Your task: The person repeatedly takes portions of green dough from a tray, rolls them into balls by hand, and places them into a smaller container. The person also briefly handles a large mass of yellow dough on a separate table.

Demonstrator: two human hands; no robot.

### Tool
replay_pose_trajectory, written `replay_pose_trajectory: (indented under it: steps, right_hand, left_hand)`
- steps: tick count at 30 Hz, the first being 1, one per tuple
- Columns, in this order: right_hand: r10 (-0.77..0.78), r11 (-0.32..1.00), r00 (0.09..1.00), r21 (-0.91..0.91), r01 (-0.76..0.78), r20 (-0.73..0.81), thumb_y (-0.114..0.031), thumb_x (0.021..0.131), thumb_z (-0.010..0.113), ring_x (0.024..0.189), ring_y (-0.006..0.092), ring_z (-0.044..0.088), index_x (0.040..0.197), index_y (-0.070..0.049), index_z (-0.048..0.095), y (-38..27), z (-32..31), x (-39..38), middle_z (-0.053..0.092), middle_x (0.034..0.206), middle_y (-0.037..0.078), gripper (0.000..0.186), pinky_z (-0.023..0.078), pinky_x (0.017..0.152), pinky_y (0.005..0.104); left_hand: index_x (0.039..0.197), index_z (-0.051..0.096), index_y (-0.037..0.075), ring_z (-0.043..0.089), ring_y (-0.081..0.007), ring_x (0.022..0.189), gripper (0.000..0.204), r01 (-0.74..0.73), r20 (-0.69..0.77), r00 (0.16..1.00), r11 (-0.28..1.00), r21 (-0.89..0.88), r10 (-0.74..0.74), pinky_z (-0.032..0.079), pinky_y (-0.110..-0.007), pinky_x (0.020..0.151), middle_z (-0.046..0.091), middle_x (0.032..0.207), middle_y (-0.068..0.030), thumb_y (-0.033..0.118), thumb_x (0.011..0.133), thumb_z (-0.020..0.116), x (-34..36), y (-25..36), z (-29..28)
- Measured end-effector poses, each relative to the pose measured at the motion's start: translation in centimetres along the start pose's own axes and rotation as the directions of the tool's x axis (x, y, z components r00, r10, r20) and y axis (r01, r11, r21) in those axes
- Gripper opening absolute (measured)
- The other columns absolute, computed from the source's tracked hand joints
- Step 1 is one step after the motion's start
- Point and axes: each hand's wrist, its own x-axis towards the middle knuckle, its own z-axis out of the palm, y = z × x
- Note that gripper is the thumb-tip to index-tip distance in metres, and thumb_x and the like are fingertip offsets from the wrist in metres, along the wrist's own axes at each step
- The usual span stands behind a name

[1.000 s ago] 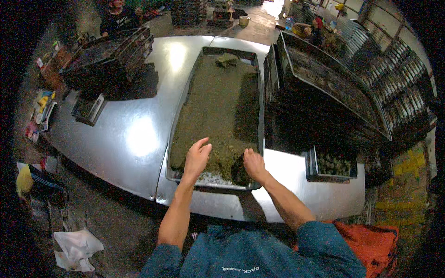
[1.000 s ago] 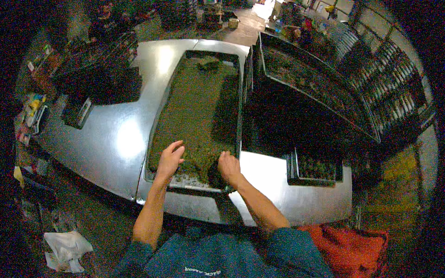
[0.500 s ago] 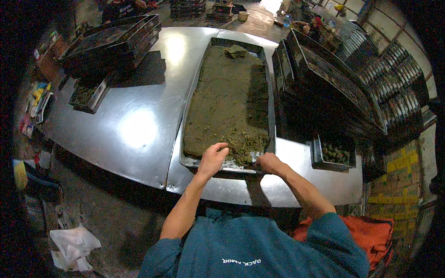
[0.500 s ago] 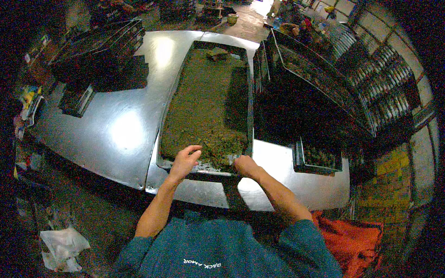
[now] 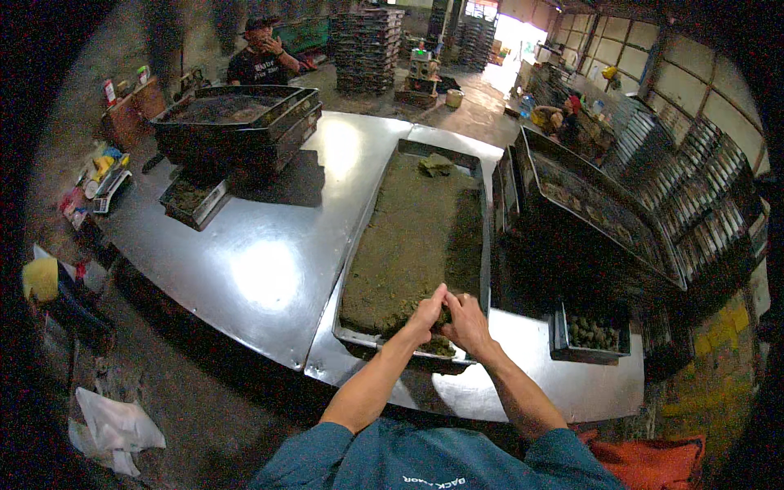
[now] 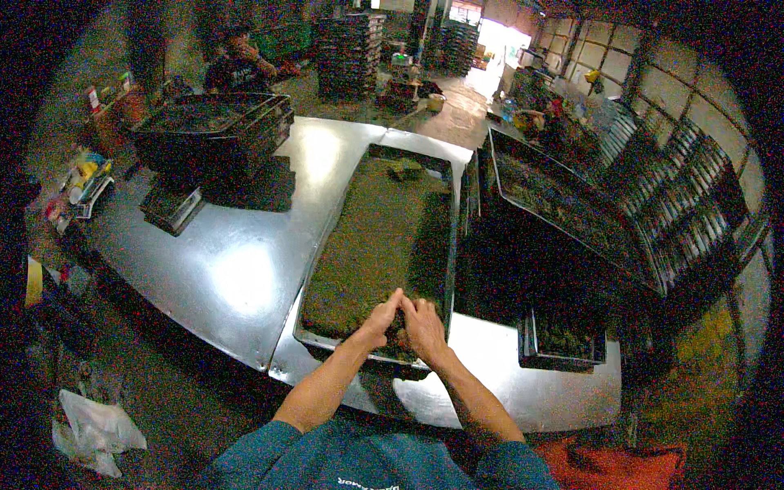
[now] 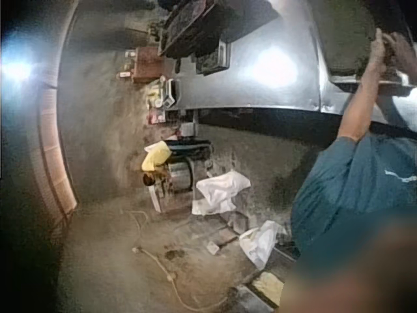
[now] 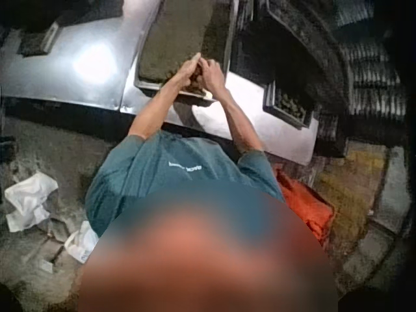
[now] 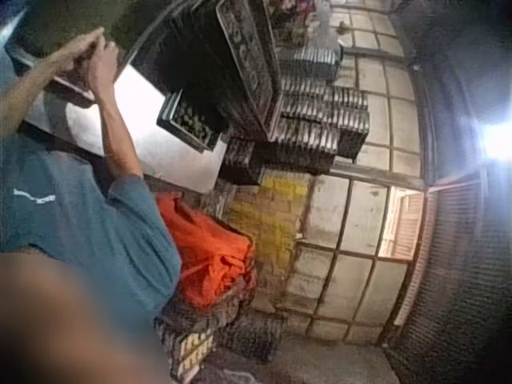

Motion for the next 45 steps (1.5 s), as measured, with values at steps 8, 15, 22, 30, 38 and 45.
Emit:
replay_pose_trajectory:
  steps: [8, 15, 22, 30, 38, 45]
  right_hand:
    - [-0.074, 0.958, 0.977, 0.287, 0.014, 0.199, -0.009, 0.077, 0.064, 0.077, 0.0315, 0.065, 0.101, -0.005, 0.066, 4.1, 2.0, 1.9, 0.068, 0.085, 0.017, 0.024, 0.049, 0.07, 0.0397]
    - [0.475, 0.683, 0.813, 0.442, -0.582, 0.337, -0.041, 0.08, 0.068, 0.061, 0.0152, 0.058, 0.086, 0.0, 0.069, 6.7, 4.8, 2.8, 0.064, 0.067, 0.01, 0.042, 0.047, 0.059, 0.0325]
    - [0.374, 0.751, 0.857, 0.427, -0.504, 0.353, -0.043, 0.086, 0.058, 0.066, 0.0309, 0.064, 0.085, 0.001, 0.068, 4.7, 4.1, 1.5, 0.066, 0.074, 0.02, 0.045, 0.049, 0.067, 0.0421]
    - [0.275, 0.873, 0.953, 0.383, -0.302, 0.124, -0.022, 0.085, 0.065, 0.06, 0.0123, 0.054, 0.078, 0.004, 0.066, 6.0, 6.3, 0.5, 0.063, 0.065, 0.005, 0.026, 0.043, 0.053, 0.033]
    - [0.251, 0.845, 0.935, 0.414, -0.338, 0.25, -0.037, 0.092, 0.055, 0.05, 0.016, 0.037, 0.061, 0.006, 0.049, 9.9, 7.4, 1.0, 0.043, 0.05, 0.008, 0.054, 0.033, 0.05, 0.0384]
    - [0.303, 0.255, 0.914, 0.901, -0.351, 0.27, -0.021, 0.09, 0.061, 0.058, 0.0128, 0.05, 0.076, 0.002, 0.064, 11.0, 9.0, 2.1, 0.059, 0.065, 0.005, 0.027, 0.041, 0.055, 0.031]
  left_hand:
    - [0.081, 0.065, -0.01, 0.061, -0.0466, 0.087, 0.075, -0.236, -0.209, 0.857, 0.721, 0.652, 0.47, 0.045, -0.05, 0.08, 0.061, 0.082, -0.0328, 0.058, 0.091, 0.034, 3.4, -2.0, -1.2]
    - [0.072, 0.065, -0.003, 0.062, -0.0423, 0.07, 0.06, -0.236, -0.247, 0.818, 0.695, 0.679, 0.52, 0.046, -0.051, 0.073, 0.062, 0.074, -0.0267, 0.05, 0.09, 0.043, 3.2, -1.4, -5.0]
    - [0.087, 0.059, -0.005, 0.064, -0.0243, 0.068, 0.04, -0.197, -0.029, 0.97, 0.854, 0.482, 0.24, 0.051, -0.036, 0.056, 0.061, 0.073, -0.0146, 0.034, 0.088, 0.048, 3.0, -2.4, -6.0]
    - [0.1, 0.058, 0.001, 0.063, -0.02, 0.052, 0.023, -0.371, 0.165, 0.929, 0.85, 0.375, 0.332, 0.054, -0.034, 0.044, 0.062, 0.073, -0.0134, 0.018, 0.085, 0.052, 4.1, -3.8, -4.0]
    - [0.074, 0.067, -0.002, 0.065, -0.032, 0.065, 0.022, -0.464, 0.282, 0.733, 0.152, 0.873, 0.619, 0.054, -0.041, 0.06, 0.064, 0.073, -0.0216, 0.019, 0.074, 0.061, 8.3, -4.2, -5.1]
    - [0.072, 0.062, 0.001, 0.056, -0.0165, 0.048, 0.033, -0.31, -0.013, 0.95, 0.939, -0.146, 0.312, 0.044, -0.031, 0.04, 0.057, 0.059, -0.0065, 0.031, 0.086, 0.06, 3.5, -2.2, -7.8]
